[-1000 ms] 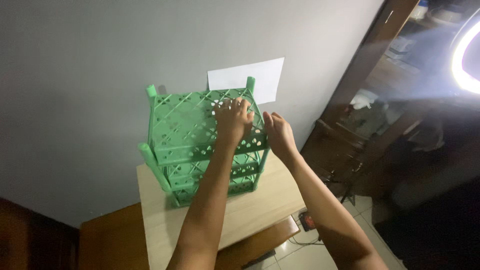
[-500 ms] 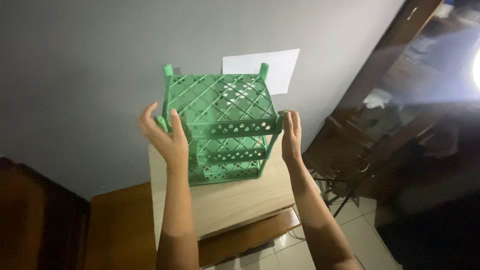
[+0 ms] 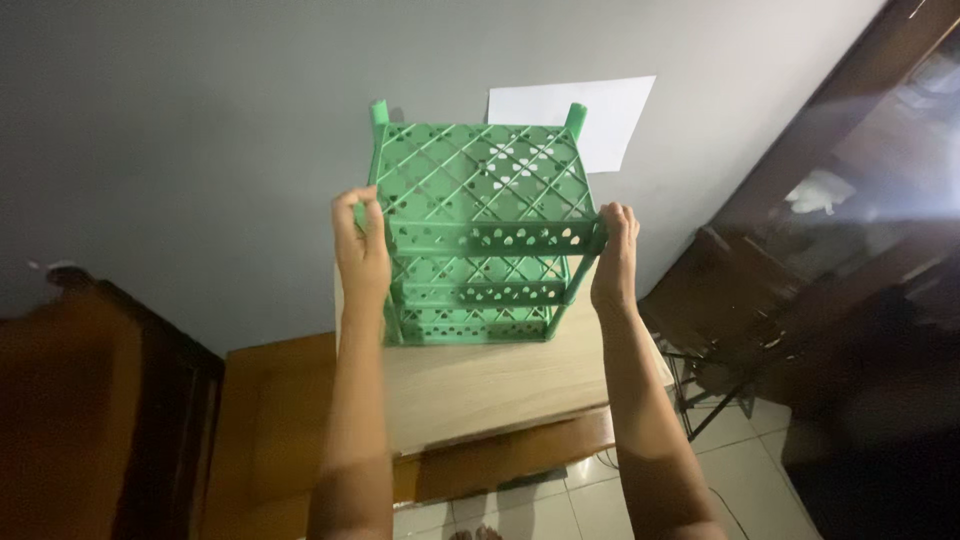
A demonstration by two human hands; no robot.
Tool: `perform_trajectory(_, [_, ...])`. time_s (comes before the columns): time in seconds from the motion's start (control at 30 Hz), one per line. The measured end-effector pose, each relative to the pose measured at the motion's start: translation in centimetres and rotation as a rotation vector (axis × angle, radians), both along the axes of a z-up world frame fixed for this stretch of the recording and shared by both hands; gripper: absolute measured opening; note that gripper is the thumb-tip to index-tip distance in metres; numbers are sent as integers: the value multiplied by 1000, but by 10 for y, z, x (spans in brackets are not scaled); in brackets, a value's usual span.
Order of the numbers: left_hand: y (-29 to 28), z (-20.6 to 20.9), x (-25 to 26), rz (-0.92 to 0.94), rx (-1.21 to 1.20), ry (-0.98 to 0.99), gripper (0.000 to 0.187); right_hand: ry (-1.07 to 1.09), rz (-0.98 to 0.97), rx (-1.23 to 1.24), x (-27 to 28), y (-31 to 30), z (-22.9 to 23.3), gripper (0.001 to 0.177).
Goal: The person assembles a green plastic basket by inserting cylindrical rods into the corners of the basket base and then stacking a second basket on top. They secure the structure by inserting additional rods through the stacked baskets.
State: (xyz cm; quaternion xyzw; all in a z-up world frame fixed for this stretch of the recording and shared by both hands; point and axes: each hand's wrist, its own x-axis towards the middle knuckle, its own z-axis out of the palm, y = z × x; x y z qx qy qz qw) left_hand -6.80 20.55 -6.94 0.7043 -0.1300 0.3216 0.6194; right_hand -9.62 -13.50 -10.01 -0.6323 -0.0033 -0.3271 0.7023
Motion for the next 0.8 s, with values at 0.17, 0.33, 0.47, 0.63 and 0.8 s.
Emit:
perform_trajectory(0.17, [23,-62,-15,-62,-69,358,82,65,97,58,-15,-7,-35,62])
perform_trajectory(0.33, [27,-119,-26,-5,161,577,66,466,97,-57,-41,-10,-95,71])
perform_trajectory(0.47, [28,-127,-27,83,292,458,59,486,205,-69,-40,-15,-136,48])
perform_trajectory(0.63, [9,-135,-68,21,265,441,52,363,203,13,-10,-50,-178,31])
perform_trajectory(0.8, [-38,-164,-116,-95,100,-90,73,406,247,150,6,-86,-188,39])
